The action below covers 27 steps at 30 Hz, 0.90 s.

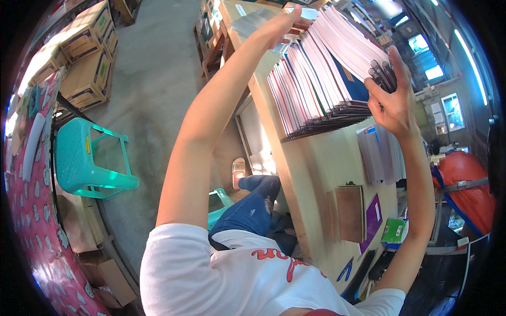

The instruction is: The person places wire spirals into notebook punch holes by hand and uses a tool to secure them, processing several notebooks of different colors and stacking them on the table.

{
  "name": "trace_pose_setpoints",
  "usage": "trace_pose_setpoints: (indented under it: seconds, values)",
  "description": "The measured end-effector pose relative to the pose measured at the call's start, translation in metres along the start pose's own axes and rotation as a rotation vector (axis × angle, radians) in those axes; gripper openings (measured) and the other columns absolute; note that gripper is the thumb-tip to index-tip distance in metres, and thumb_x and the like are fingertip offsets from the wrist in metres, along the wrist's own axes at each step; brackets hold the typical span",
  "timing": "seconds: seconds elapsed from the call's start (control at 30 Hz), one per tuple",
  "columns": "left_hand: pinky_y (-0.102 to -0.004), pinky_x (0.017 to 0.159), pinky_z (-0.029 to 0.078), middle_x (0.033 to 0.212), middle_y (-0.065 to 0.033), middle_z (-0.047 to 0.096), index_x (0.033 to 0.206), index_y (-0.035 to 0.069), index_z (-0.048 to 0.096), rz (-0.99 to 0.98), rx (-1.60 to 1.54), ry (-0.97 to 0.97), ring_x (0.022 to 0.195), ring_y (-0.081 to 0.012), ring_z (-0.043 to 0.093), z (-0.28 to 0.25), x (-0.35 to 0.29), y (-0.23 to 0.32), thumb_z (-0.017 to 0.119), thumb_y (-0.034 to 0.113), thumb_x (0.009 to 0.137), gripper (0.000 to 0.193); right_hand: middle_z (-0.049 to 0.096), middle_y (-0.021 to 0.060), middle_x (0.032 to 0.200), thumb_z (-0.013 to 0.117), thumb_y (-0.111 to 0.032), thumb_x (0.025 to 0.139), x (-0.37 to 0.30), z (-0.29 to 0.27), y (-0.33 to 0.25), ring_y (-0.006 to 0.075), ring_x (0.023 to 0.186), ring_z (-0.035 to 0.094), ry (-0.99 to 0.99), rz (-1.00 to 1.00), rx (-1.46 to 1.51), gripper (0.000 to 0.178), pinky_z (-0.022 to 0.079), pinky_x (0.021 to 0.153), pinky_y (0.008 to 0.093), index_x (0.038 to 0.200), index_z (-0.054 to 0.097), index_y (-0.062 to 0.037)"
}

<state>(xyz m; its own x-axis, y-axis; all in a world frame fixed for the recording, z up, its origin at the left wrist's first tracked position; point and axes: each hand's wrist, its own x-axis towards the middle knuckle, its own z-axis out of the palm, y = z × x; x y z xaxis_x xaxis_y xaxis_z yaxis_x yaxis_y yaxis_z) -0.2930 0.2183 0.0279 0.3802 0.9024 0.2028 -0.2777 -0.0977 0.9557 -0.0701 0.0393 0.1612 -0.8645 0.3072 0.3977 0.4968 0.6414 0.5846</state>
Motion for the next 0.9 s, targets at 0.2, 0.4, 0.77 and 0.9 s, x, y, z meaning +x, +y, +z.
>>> trace_pose_setpoints:
  seconds: [0.2,0.4,0.77,0.9]
  values:
    - [-0.0509,0.109,0.031,0.138,-0.0083,0.054,0.134,0.016,0.06,0.029,0.011,0.051,0.129,-0.0249,0.045,0.001,-0.005,-0.005,0.025,0.065,0.099,0.069,0.028,0.0191,0.155,0.072,0.002,0.062,0.006,-0.004,0.0,0.0377,0.135,0.041,0.023,0.05,0.123,0.031,0.043,0.105,0.0445,0.091,0.074,-0.0081]
    - [-0.0414,0.098,0.042,0.119,-0.0092,0.058,0.104,0.012,0.07,0.886,0.423,0.474,0.11,-0.0284,0.052,0.065,-0.078,-0.018,0.081,0.025,0.074,0.035,0.026,0.022,0.155,0.073,0.003,0.066,-0.011,0.003,0.002,0.0387,0.132,0.043,0.032,0.015,0.098,0.038,0.044,0.104,0.0442,0.102,0.071,-0.0092]
    - [-0.0328,0.062,0.048,0.072,0.0015,0.055,0.085,0.017,0.077,1.156,0.853,0.136,0.072,-0.02,0.055,0.081,-0.097,0.017,0.082,0.028,0.061,0.027,0.023,0.0243,0.155,0.081,-0.001,0.065,-0.016,0.008,0.006,0.0321,0.119,0.053,0.192,0.1,0.214,0.085,0.044,0.103,0.0437,0.14,0.042,-0.0113]
    - [-0.0319,0.063,0.051,0.076,0.0035,0.065,0.083,0.015,0.076,1.224,0.869,0.043,0.074,-0.0188,0.062,0.083,-0.083,0.02,0.079,0.031,0.063,0.026,0.029,0.0237,0.152,0.082,-0.004,0.064,-0.023,0.012,0.006,0.0305,0.116,0.055,0.25,0.144,0.229,0.083,0.047,0.099,0.0418,0.138,0.044,-0.0112]
